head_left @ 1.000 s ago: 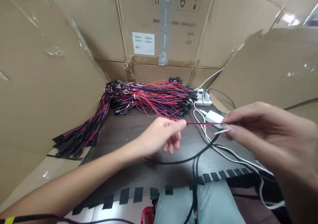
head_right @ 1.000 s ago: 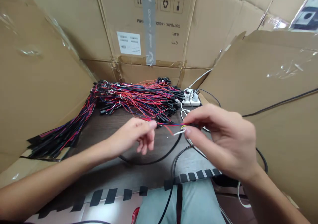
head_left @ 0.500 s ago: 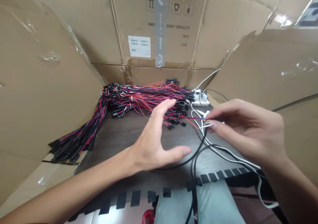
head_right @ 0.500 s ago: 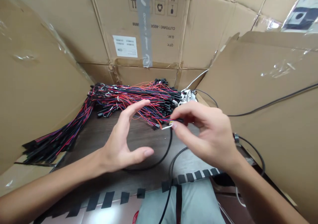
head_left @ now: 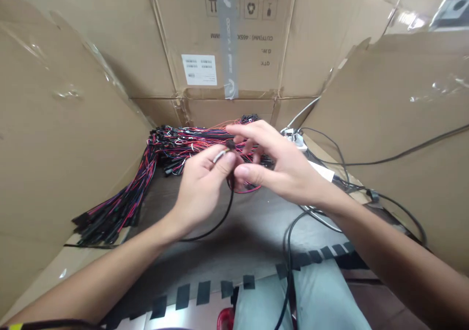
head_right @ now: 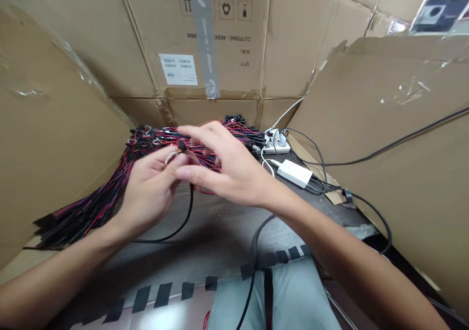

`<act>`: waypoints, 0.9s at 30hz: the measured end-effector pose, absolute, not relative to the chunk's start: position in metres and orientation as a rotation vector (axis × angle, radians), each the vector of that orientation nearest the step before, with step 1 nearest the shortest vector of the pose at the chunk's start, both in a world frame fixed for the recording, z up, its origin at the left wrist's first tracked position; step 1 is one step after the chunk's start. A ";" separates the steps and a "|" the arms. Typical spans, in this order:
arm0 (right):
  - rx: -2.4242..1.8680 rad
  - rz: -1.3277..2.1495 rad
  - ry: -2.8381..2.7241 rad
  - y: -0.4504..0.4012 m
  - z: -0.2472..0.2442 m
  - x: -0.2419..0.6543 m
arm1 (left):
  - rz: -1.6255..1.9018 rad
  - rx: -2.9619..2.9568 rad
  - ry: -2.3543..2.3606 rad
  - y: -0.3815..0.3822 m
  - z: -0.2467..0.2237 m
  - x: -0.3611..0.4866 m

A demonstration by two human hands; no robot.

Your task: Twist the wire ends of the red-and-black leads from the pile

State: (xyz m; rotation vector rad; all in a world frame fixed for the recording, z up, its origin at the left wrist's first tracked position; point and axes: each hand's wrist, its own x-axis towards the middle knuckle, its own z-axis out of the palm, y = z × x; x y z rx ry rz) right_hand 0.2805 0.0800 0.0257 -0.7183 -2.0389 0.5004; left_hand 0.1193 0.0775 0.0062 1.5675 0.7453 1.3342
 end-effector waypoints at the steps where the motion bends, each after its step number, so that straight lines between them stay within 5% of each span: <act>1: -0.719 0.523 -2.038 0.083 0.020 0.276 | 1.392 1.500 0.719 0.081 0.008 0.118; 8: -0.872 0.872 -1.991 0.101 -0.022 0.228 | 1.529 1.267 0.534 0.090 0.036 0.106; 15: -0.769 1.010 -1.883 0.107 -0.003 0.226 | 1.671 1.045 0.460 0.097 0.068 0.076; 23: -0.867 0.450 -2.229 0.119 0.003 0.257 | 1.863 0.764 0.676 0.131 0.078 0.040; 27: -0.956 0.438 -2.342 0.130 -0.016 0.270 | 1.812 0.754 0.942 0.168 0.049 0.029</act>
